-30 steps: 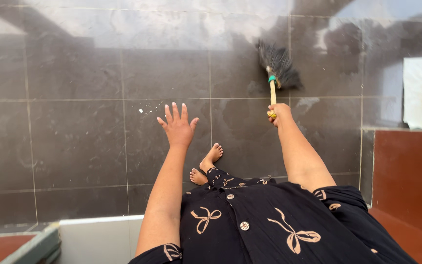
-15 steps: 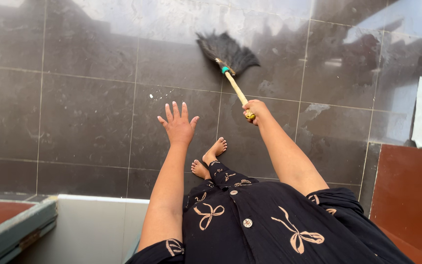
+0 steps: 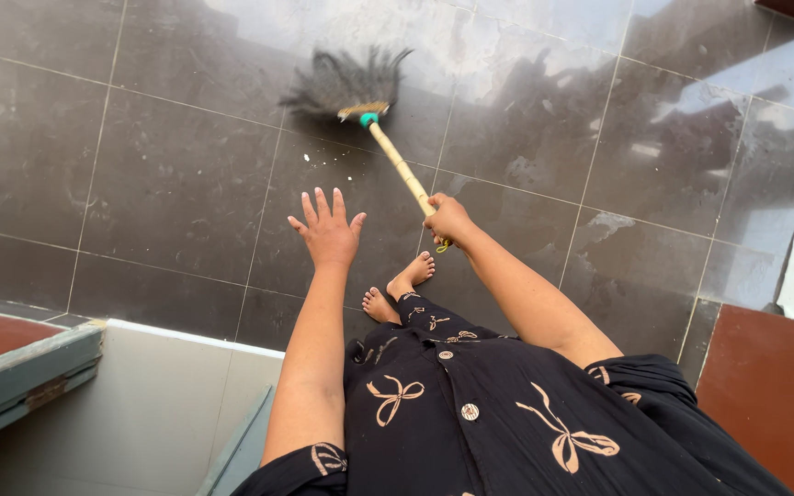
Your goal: The person sweeps a tiled floor using a traditional broom with a wooden handle. They move the broom back and forth across the dark grey tiles, covering the area near a doorway and a wall.
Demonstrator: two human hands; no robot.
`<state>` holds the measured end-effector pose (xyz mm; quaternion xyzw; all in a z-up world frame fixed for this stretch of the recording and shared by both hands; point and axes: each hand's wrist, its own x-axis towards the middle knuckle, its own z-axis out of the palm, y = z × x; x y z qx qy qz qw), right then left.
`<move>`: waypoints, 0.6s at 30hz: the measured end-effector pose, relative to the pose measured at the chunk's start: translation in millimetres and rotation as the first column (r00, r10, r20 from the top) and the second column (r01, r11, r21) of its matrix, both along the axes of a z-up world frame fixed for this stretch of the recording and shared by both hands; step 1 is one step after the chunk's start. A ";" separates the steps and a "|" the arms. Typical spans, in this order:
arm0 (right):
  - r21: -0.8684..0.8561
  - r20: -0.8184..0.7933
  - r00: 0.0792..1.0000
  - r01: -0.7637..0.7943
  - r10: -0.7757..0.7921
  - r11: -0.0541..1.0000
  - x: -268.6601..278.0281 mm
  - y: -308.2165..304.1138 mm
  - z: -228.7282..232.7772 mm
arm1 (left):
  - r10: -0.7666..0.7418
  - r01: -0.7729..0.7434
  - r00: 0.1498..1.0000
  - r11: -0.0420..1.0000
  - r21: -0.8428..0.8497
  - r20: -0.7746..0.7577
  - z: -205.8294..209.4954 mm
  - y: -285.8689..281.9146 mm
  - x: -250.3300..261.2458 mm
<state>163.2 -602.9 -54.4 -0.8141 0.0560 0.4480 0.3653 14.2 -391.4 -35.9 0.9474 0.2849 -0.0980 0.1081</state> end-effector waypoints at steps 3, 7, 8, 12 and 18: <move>0.020 -0.007 0.995 -0.098 0.099 0.995 -12.3 7.6 -6.8 | 0.019 -0.019 1.000 1.000 0.015 0.000 -0.1 6.1 -8.5; -0.075 0.059 0.933 -0.350 0.354 0.934 -27.6 9.6 -25.5 | 0.033 -0.033 0.999 0.999 0.016 0.005 1.0 7.5 -17.5; -0.102 0.106 0.897 -0.419 0.428 0.902 -30.1 9.3 -28.4 | 0.034 -0.034 0.999 0.999 0.013 0.002 1.7 6.9 -19.7; -0.192 -0.043 0.889 -0.456 0.456 0.869 -36.7 7.0 -29.2 | 0.041 -0.041 0.999 0.999 -0.005 0.002 2.4 5.4 -29.1; -0.124 -0.115 0.926 -0.373 0.360 0.919 -32.1 -9.7 -76.0 | 0.029 -0.029 1.000 1.000 0.007 -0.007 -4.5 6.0 -41.0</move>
